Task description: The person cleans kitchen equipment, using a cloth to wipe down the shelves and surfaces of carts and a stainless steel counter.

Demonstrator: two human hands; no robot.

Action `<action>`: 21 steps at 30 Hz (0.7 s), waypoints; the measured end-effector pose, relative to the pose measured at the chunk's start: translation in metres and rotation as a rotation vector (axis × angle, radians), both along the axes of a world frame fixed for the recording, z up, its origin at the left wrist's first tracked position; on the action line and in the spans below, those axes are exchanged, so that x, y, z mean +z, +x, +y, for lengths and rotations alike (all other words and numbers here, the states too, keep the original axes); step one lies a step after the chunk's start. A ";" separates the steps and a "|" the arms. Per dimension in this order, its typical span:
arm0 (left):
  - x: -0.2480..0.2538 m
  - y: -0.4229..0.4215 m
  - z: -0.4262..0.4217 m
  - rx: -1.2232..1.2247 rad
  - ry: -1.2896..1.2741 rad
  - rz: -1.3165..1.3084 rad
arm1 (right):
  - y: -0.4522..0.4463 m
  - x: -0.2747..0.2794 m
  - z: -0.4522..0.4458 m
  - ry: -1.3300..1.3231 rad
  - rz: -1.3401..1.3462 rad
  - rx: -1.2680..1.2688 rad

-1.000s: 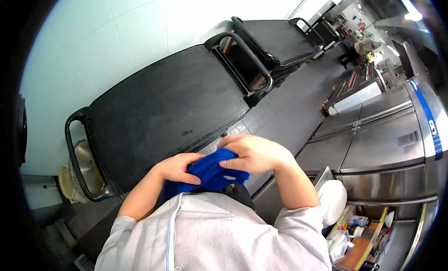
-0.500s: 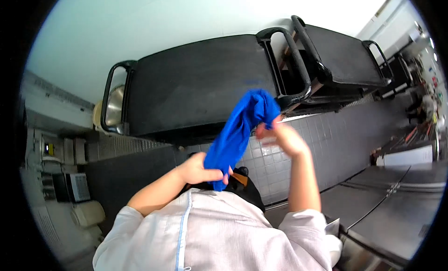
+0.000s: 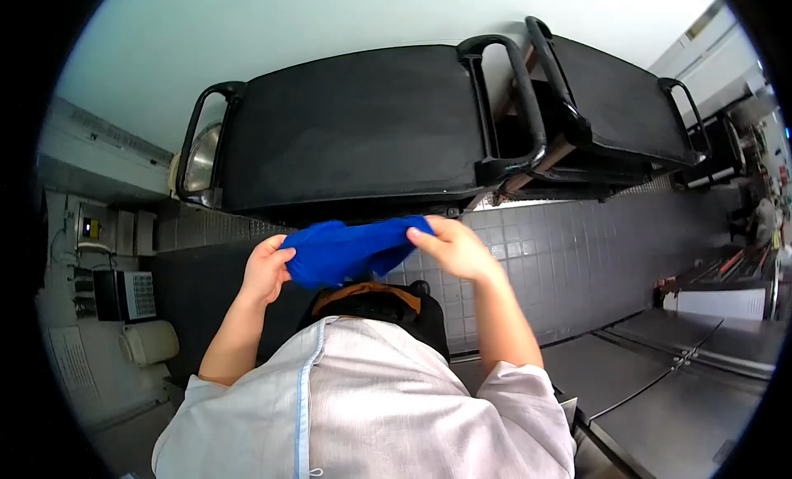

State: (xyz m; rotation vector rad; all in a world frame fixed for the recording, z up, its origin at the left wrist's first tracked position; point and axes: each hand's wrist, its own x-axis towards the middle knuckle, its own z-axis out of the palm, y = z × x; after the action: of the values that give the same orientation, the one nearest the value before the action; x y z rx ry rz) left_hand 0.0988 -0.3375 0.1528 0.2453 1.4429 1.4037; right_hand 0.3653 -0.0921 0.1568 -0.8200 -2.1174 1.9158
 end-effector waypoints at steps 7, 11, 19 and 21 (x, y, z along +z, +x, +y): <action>0.003 0.026 0.050 -0.440 0.261 0.099 | 0.002 -0.010 0.075 -0.207 0.432 -0.363; 0.027 -0.056 0.030 -0.594 0.076 0.984 | -0.025 -0.092 0.096 0.558 0.010 -0.111; -0.056 -0.384 -0.109 0.310 -0.621 1.393 | -0.116 -0.110 0.035 0.953 -0.374 0.216; -0.063 -0.382 -0.091 0.374 -0.517 0.983 | -0.186 -0.111 -0.010 0.887 -0.321 0.323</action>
State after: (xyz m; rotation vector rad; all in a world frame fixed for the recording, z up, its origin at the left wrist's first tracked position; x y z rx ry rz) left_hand -0.2834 -0.4283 0.0898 0.3663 2.7194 1.1590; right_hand 0.1789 -0.1019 0.0461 -0.6169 -3.0253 0.7409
